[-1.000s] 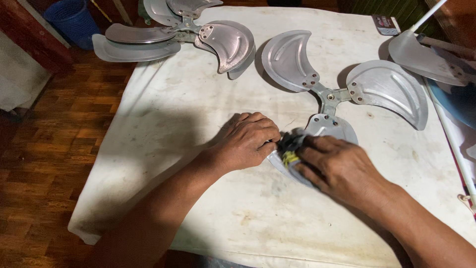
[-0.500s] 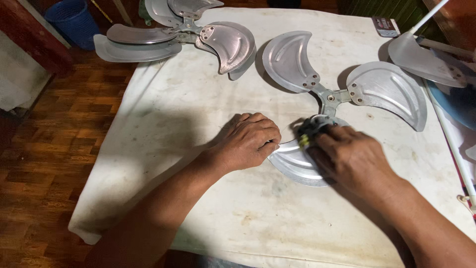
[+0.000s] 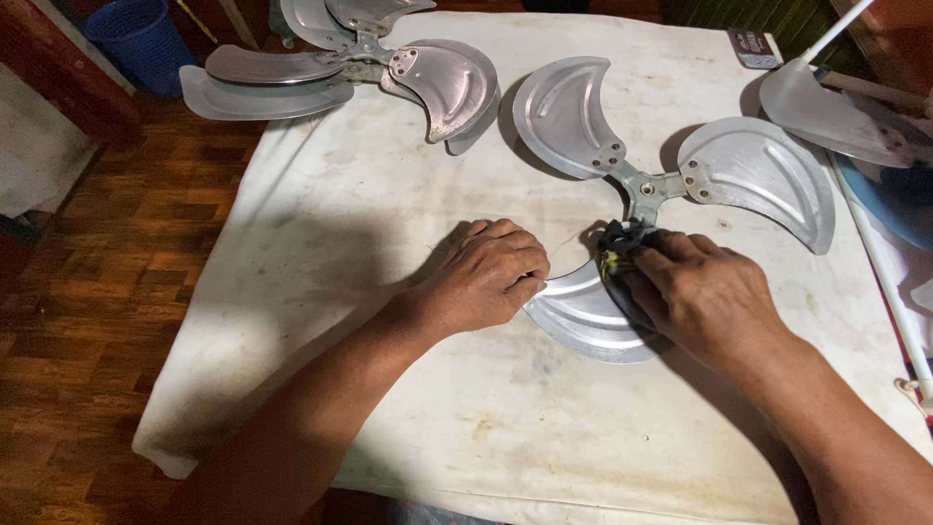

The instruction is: The person wipes the metal blades of a disassembled electric fan with a dark cloth, holding each blade steady on a cloth-covered surface while rubbing its surface. The person works on the fan blade assembly throughout the clip.

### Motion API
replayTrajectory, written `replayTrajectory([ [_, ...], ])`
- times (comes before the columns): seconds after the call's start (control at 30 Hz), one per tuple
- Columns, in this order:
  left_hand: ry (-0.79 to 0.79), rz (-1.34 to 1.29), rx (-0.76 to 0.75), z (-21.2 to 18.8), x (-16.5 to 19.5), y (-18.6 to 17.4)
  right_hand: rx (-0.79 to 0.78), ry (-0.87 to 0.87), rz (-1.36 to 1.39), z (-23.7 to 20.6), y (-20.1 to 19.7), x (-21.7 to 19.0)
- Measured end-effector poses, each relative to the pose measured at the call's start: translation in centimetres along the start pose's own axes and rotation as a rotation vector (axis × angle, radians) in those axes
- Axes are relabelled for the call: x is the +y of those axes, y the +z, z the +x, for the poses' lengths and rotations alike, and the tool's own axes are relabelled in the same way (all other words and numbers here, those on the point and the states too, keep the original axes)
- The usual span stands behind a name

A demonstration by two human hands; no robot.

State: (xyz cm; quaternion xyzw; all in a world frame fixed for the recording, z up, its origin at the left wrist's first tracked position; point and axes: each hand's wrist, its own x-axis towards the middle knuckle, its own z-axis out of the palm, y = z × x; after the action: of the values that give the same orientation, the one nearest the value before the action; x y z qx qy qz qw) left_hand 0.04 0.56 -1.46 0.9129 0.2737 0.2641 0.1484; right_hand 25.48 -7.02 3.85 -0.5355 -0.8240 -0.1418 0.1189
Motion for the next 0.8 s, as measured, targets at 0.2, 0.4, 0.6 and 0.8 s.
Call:
replayTrajectory([
  [0.2,0.013,0.045,0.034,-0.1,-0.1,0.1,0.032,-0.241,0.329,-0.7,0.3,-1.9],
  [0.4,-0.011,0.033,-0.003,0.0,0.1,-0.2,-0.101,-0.132,0.285,-0.5,0.4,-0.5],
  [0.6,0.006,0.011,0.016,0.2,0.3,-0.3,0.018,-0.032,0.023,0.1,0.1,0.7],
  [0.8,0.041,0.065,0.042,0.0,-0.1,-0.1,0.041,-0.250,0.340,-0.6,0.1,-2.3],
])
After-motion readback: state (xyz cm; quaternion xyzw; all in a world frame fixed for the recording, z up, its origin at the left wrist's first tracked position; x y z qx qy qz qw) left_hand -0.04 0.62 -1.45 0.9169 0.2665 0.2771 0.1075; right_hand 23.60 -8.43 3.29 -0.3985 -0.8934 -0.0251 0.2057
